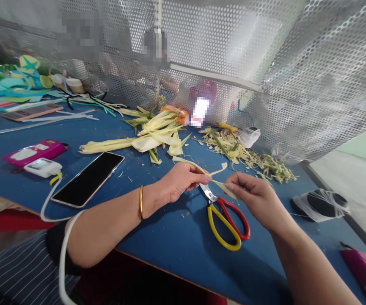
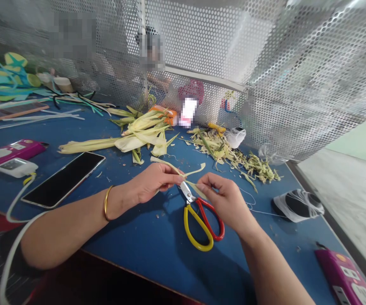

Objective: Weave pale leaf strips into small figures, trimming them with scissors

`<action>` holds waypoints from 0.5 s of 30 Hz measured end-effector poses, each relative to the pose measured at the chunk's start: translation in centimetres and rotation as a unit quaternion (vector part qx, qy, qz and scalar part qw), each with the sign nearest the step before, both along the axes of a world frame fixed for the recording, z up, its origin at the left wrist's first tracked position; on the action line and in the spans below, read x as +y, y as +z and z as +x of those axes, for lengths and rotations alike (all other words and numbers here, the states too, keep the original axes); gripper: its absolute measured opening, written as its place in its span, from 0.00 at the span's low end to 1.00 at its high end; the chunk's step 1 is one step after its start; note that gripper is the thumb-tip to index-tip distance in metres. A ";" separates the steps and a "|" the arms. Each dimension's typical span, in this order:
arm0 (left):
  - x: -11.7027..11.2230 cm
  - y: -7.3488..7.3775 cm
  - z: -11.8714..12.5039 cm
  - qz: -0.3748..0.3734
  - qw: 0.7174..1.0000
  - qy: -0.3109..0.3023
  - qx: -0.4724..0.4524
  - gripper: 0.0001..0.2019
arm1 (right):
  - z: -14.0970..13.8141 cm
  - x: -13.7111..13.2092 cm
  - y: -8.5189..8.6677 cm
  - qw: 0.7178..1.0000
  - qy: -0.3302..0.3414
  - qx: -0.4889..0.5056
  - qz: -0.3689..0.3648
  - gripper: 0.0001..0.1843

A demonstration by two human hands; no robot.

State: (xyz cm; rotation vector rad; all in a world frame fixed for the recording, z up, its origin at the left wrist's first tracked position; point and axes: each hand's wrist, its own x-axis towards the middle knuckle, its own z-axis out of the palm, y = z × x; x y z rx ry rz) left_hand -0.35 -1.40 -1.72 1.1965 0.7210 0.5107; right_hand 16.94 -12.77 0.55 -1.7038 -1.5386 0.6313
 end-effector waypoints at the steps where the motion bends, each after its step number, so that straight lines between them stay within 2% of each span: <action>1: 0.0 0.0 0.0 -0.003 1.000 -0.001 0.001 0.07 | 0.0 0.1 0.0 0.999 -0.001 0.036 -0.021 0.18; 4: 0.0 0.1 -0.1 -0.020 1.000 -0.021 0.005 0.08 | -0.2 0.6 -0.6 0.986 -0.025 0.146 -0.070 0.22; 6: -0.1 0.3 -0.2 -0.033 0.998 -0.049 0.009 0.10 | -0.4 1.0 -1.4 0.971 -0.055 0.220 -0.075 0.24; 10: -0.5 0.5 -0.2 -0.038 0.994 -0.098 0.019 0.16 | -1.1 1.5 -2.7 0.914 -0.085 0.388 -0.077 0.23; 12: -0.6 0.5 -0.1 -0.029 0.993 -0.113 0.020 0.18 | -1.6 1.5 -2.9 0.891 -0.086 0.438 -0.080 0.20; 15: -0.8 0.2 -0.1 -0.005 0.991 -0.135 0.013 0.17 | -2.3 1.3 -2.7 0.882 -0.084 0.459 -0.073 0.18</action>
